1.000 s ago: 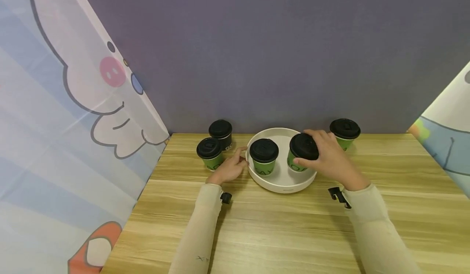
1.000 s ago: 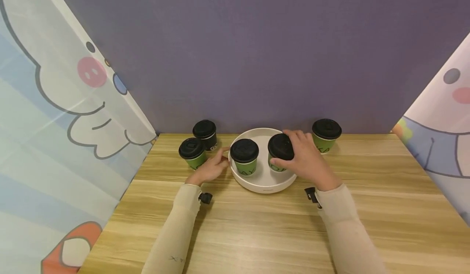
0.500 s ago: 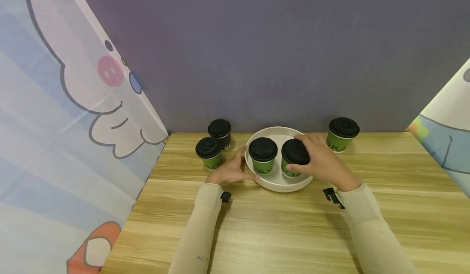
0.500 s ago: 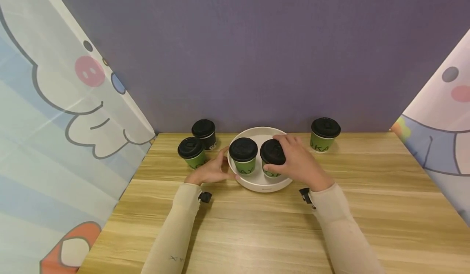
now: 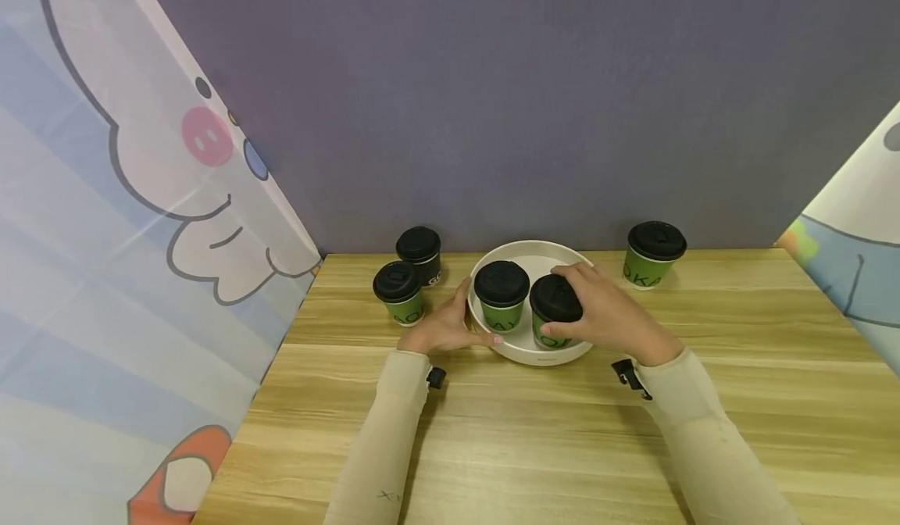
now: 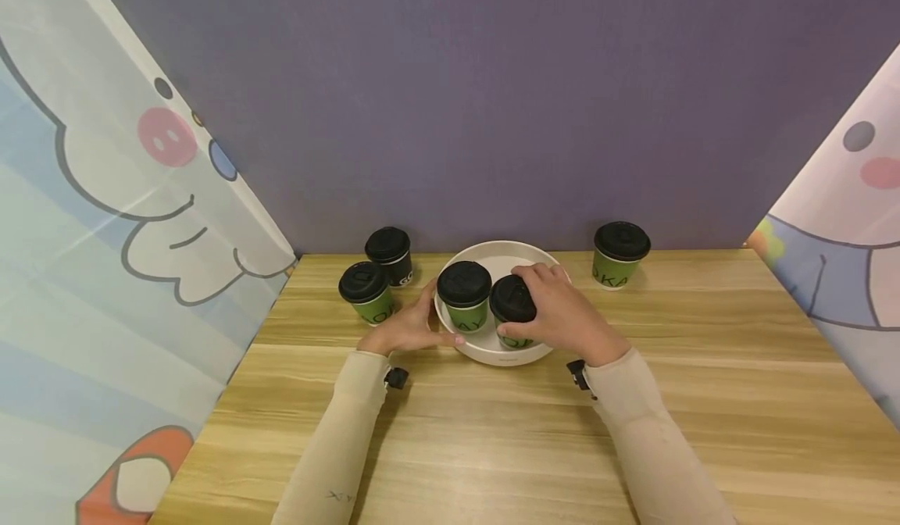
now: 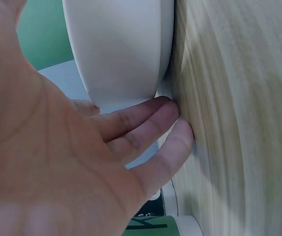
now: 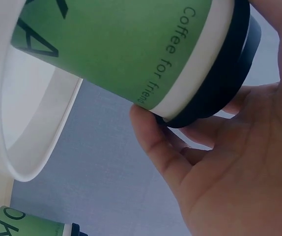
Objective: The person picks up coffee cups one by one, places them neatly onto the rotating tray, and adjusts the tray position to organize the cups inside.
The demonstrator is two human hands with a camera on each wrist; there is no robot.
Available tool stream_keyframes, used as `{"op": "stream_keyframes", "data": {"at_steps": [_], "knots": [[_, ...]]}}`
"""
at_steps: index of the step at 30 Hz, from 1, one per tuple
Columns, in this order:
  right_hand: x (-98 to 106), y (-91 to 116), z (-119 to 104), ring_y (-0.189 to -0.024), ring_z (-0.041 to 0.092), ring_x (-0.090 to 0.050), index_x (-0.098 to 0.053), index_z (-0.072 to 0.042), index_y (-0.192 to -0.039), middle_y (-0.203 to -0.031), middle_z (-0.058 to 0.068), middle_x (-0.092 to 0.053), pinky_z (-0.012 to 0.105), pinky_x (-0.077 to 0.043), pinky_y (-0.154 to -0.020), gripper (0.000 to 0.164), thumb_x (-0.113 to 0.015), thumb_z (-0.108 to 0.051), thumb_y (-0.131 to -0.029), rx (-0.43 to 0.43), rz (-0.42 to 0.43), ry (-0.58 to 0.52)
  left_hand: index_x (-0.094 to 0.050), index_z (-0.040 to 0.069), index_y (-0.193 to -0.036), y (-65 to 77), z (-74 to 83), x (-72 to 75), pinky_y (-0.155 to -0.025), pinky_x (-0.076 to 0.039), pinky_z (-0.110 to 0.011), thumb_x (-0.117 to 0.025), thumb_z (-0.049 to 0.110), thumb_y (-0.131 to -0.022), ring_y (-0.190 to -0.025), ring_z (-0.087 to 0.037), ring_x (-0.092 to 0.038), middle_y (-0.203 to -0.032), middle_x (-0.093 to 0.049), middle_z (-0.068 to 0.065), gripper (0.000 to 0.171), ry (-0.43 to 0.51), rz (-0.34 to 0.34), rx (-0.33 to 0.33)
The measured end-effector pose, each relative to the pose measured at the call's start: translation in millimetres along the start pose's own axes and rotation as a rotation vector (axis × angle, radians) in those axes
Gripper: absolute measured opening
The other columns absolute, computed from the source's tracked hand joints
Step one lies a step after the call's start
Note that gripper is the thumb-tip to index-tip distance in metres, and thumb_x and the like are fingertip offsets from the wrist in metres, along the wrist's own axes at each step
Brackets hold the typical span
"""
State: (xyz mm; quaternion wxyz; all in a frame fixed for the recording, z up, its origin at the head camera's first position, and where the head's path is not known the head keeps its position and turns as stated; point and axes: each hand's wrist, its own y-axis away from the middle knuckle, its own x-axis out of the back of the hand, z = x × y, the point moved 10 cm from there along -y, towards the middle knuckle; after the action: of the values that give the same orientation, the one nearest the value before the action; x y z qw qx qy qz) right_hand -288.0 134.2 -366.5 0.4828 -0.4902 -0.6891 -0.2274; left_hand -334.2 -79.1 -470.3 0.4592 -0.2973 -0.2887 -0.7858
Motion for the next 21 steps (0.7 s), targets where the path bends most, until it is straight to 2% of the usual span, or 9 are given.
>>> {"op": "stream_keyframes", "data": {"at_steps": [14, 21], "knots": [[-11, -1, -4, -0.123, 0.044, -0.05, -0.047, 0.0, -0.144, -0.14, 0.024, -0.054, 0.059, -0.047, -0.099, 0.091, -0.086, -0.05, -0.078, 0.032, -0.023, 0.011, 0.004, 0.024, -0.166, -0.3, -0.4, -0.1, -0.123, -0.03, -0.05, -0.084, 0.067, -0.071, -0.154, -0.031, -0.029, -0.169, -0.025, -0.014, 0.137, 0.02, 0.011, -0.02], [-15, 0, -4, -0.125, 0.044, -0.047, -0.045, -0.001, -0.147, -0.142, 0.023, -0.052, 0.06, -0.047, -0.1, 0.093, -0.085, -0.052, -0.08, 0.015, -0.045, 0.005, 0.005, 0.022, -0.166, -1.0, 0.2, 0.1, -0.121, -0.034, -0.052, -0.085, 0.064, -0.073, -0.151, -0.034, -0.035, -0.168, -0.027, -0.017, 0.136, 0.036, 0.008, -0.017]]}}
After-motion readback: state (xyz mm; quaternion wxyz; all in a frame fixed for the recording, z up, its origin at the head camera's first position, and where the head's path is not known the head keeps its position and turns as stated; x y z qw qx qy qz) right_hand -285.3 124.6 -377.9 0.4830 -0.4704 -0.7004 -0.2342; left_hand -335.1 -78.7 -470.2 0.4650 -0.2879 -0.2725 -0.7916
